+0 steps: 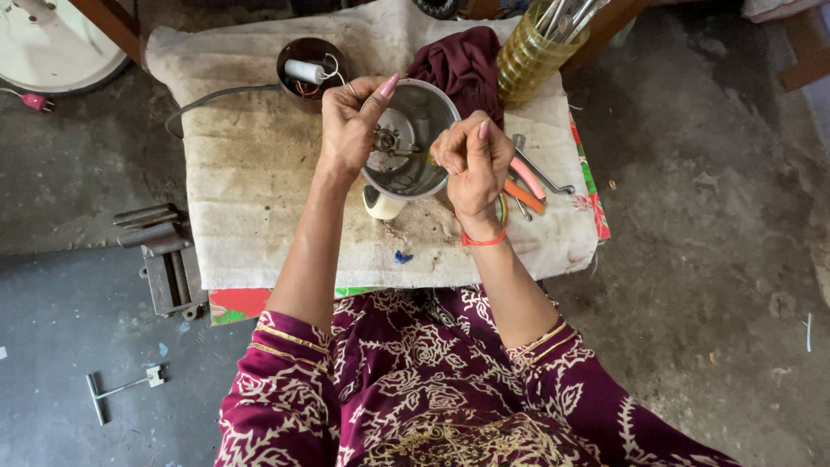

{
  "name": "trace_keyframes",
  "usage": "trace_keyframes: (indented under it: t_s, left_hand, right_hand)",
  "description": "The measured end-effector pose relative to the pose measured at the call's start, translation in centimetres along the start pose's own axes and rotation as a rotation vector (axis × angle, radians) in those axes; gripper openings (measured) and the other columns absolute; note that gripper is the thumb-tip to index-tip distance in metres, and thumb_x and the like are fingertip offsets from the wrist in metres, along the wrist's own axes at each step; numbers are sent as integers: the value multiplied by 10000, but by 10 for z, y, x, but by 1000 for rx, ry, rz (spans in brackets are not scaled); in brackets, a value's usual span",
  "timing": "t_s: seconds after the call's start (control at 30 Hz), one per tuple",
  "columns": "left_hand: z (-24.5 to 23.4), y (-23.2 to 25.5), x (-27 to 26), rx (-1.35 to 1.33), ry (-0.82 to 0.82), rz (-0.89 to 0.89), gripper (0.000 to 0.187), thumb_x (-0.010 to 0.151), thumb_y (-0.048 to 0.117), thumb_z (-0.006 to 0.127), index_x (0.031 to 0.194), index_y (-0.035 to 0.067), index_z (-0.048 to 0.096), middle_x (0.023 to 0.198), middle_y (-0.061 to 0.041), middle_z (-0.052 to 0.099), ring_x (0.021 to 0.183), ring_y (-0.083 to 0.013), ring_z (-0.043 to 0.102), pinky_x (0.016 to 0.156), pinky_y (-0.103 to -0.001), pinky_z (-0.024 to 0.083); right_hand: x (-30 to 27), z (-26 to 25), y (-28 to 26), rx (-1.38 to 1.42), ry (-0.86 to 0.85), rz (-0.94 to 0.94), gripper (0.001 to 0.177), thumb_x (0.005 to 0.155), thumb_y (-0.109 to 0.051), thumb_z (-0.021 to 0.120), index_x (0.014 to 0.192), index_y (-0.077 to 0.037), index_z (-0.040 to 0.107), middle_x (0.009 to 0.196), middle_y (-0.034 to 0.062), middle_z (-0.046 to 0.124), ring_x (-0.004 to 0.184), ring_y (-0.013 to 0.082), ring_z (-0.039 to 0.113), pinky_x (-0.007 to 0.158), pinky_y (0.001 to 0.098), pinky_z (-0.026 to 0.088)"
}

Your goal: The person works on a disassembled electric kettle motor, using a screwdriver to adjust internal components and pliers to strip and trim wires. They handle the motor stator and wires throughout the clip.

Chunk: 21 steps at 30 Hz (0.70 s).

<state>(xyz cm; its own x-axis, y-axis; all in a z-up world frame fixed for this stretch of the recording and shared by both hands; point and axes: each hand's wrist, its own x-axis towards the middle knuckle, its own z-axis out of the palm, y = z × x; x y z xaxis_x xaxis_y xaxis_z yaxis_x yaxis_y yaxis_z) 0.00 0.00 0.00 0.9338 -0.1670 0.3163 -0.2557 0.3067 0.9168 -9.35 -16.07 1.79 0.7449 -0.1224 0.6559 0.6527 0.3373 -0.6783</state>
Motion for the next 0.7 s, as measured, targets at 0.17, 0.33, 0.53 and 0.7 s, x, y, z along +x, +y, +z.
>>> trace_keyframes:
  t_s: [0.17,0.33,0.53,0.7]
  left_hand:
    - [-1,-2,1,3,-4,8,204,1000,178,733,1033,-15,793,885,7,759,762,-32,600,711,-218,494]
    - [-2,-5,2,-27,-13,15,203,998,172,729,1034,-18,787,894,11,761,776,-30,606,723,-215,499]
    - [-2,-8,3,-29,-3,22,198,1001,164,734,1017,-25,787,867,19,738,755,-29,582,697,-217,482]
    - [-2,-7,2,-38,-5,-11,195,999,165,725,1018,-19,785,855,30,724,731,-22,572,665,-210,474]
  right_hand:
    - [1,1,-2,19,-2,11,446,1167,-366,413,870,-41,484,635,4,350,564,102,310,554,284,338]
    - [1,2,-2,34,-7,30,449,1165,-374,419,868,-42,481,632,0,349,562,101,303,551,278,332]
    - [4,5,-8,-45,-67,58,424,1161,-372,443,890,-49,486,679,2,406,602,89,351,571,264,342]
    - [4,12,-16,-447,-165,33,351,1173,-338,454,1003,-35,506,791,10,503,705,98,486,667,259,425]
